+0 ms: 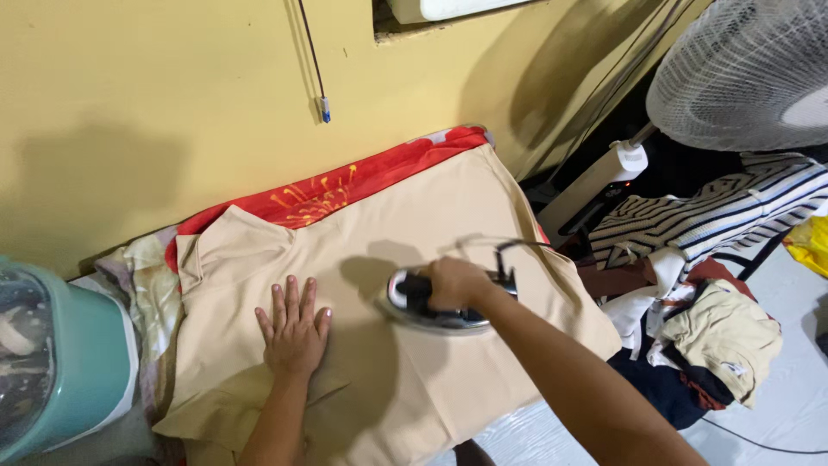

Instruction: The person irons a beige shirt on a table covered with a red floral cloth. They repeatedly smooth the fabric with one hand while moving the iron with the other, then lift and reposition the shirt to continue ironing different sections.

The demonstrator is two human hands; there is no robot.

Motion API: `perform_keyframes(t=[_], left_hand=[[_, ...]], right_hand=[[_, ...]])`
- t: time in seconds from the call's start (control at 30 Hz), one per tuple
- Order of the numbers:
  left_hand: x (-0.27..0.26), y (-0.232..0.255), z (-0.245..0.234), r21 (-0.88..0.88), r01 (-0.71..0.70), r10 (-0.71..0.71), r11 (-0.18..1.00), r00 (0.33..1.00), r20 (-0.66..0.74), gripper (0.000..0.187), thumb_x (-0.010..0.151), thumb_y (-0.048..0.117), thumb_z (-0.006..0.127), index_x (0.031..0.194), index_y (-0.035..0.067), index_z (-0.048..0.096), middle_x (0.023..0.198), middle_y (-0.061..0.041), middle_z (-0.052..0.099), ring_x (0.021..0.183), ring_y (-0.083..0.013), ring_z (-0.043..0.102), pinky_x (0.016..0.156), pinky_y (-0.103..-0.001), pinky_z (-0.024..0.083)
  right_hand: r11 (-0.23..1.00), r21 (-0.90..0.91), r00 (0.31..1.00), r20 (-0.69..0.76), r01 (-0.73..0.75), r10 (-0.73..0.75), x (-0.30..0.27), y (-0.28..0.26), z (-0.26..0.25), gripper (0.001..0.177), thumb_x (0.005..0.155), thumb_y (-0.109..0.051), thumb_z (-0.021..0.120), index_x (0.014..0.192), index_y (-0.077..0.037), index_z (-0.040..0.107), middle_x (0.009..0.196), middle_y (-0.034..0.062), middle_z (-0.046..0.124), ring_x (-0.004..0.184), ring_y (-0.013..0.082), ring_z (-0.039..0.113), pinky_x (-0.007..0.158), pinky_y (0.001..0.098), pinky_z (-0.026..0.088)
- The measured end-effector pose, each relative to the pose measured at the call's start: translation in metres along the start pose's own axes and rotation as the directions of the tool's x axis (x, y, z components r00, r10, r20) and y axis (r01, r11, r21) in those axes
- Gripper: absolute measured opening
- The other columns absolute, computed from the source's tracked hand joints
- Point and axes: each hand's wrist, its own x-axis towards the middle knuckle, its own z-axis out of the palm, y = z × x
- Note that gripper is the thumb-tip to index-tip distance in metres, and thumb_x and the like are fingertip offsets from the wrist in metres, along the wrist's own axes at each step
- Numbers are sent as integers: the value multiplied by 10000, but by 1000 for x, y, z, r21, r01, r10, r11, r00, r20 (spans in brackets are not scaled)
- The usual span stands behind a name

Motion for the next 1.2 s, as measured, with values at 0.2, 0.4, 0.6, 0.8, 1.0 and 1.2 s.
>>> perform_keyframes(t=[0.2, 0.4, 0.6, 0.8, 1.0, 1.2], left_hand=[[1, -4, -1, -9, -28, 28, 1000, 1000, -13, 710, 976, 603, 368, 1608, 306, 241, 1691, -34, 173, 1552, -299, 127, 1212, -615, 84], [-17, -24, -5, -7, -54, 54, 999, 998, -37, 680, 973, 642, 261, 1601, 384, 221, 1705, 16, 170, 1569, -266, 131, 1234, -604, 72], [-40, -94, -25, 163, 29, -39, 986, 998, 54, 656, 995, 621, 202, 1591, 349, 190, 1695, -33, 113, 1535, -307, 78, 1158, -665, 19], [-79, -148, -32, -121, 484, -482, 867, 875, 43, 733, 1007, 515, 412, 1626, 151, 262, 1645, -211, 315, 1408, -447, 380, 1157, -626, 295], [-93, -186, -32, -84, 615, -584, 784, 777, 235, 480, 1114, 495, 431, 1307, 71, 543, 1171, -215, 726, 1049, -403, 719, 932, -523, 563], [-86, -181, -34, -28, 654, -617, 756, 727, 302, 467, 1093, 460, 434, 1312, 52, 494, 1244, -245, 672, 1055, -469, 678, 888, -570, 538]], right_hand=[[960, 181, 959, -148, -216, 244, 3, -18, 11, 346, 722, -226, 689, 1051, -146, 764, 1016, 181, 754, 985, 361, 721, 898, 470, 570], [971, -137, 978, -40, 197, -204, -8, -27, 23, 356, 686, -216, 681, 1027, -200, 783, 988, 172, 739, 966, 358, 696, 840, 489, 567], [998, 30, 988, -143, 58, -53, 3, -64, 21, 317, 698, -232, 681, 994, -170, 779, 966, 149, 766, 963, 334, 722, 877, 462, 566], [985, -119, 990, -54, 123, -130, 11, -116, 37, 423, 680, -296, 741, 1096, -220, 742, 991, 158, 729, 965, 357, 702, 856, 478, 560], [885, -238, 916, 65, 400, -396, 29, -168, 57, 376, 700, -286, 700, 1061, -240, 791, 1008, 156, 760, 995, 344, 718, 893, 469, 567], [996, 16, 994, -54, 91, -90, 46, -225, 71, 363, 790, -223, 656, 1140, -153, 726, 1101, 174, 733, 1049, 361, 706, 906, 480, 567]])
